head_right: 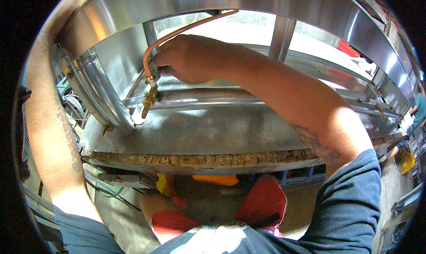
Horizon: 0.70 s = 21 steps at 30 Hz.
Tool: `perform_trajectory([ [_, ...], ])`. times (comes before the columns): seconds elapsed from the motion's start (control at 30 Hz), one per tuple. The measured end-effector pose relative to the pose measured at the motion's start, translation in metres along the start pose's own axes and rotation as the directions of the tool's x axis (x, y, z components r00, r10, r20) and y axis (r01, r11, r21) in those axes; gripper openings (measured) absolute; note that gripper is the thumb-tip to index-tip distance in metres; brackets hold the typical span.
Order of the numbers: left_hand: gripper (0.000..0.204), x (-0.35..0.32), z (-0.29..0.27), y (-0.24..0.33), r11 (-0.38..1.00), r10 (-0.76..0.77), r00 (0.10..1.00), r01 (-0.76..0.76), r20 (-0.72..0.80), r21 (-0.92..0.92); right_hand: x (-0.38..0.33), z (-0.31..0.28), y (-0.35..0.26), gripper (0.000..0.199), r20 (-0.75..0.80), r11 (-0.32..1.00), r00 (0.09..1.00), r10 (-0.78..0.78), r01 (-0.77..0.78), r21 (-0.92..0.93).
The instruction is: The person installs a copper pipe and brass valve onto a stainless steel sink unit. They align the pipe, secure the valve with a wrench, and tighten the connection. A second person is visible in the background working on another unit.
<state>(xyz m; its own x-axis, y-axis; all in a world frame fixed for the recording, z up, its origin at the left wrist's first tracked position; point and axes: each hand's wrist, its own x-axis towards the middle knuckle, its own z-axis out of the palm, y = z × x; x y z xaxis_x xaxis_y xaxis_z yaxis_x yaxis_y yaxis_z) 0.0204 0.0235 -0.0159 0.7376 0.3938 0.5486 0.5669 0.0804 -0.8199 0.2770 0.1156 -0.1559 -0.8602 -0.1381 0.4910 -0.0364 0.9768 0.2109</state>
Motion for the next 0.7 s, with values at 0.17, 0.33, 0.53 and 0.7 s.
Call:
perform_trajectory([
  [0.17, 0.033, -0.001, -0.001, 0.001, 1.0, -0.009, 1.0, 0.009, -0.01, -0.003, 0.001, 0.002, -0.001, 0.018, 0.025, 0.998, 0.998, 0.06, -0.06, 0.004],
  [0.33, 0.034, -0.002, -0.002, -0.003, 1.0, -0.007, 1.0, 0.007, -0.019, 0.001, -0.002, 0.007, -0.009, 0.015, -0.037, 0.988, 0.988, 0.147, -0.149, -0.034],
  [0.53, 0.035, -0.002, -0.003, -0.008, 1.0, -0.007, 1.0, 0.007, -0.021, 0.001, -0.006, 0.005, -0.019, 0.014, -0.03, 0.977, 0.979, 0.203, -0.205, -0.055],
  [0.7, 0.035, 0.0, -0.001, -0.011, 1.0, 0.003, 1.0, -0.003, -0.009, 0.007, -0.006, -0.001, -0.022, 0.015, 0.003, 0.966, 0.969, 0.247, -0.246, -0.083],
])
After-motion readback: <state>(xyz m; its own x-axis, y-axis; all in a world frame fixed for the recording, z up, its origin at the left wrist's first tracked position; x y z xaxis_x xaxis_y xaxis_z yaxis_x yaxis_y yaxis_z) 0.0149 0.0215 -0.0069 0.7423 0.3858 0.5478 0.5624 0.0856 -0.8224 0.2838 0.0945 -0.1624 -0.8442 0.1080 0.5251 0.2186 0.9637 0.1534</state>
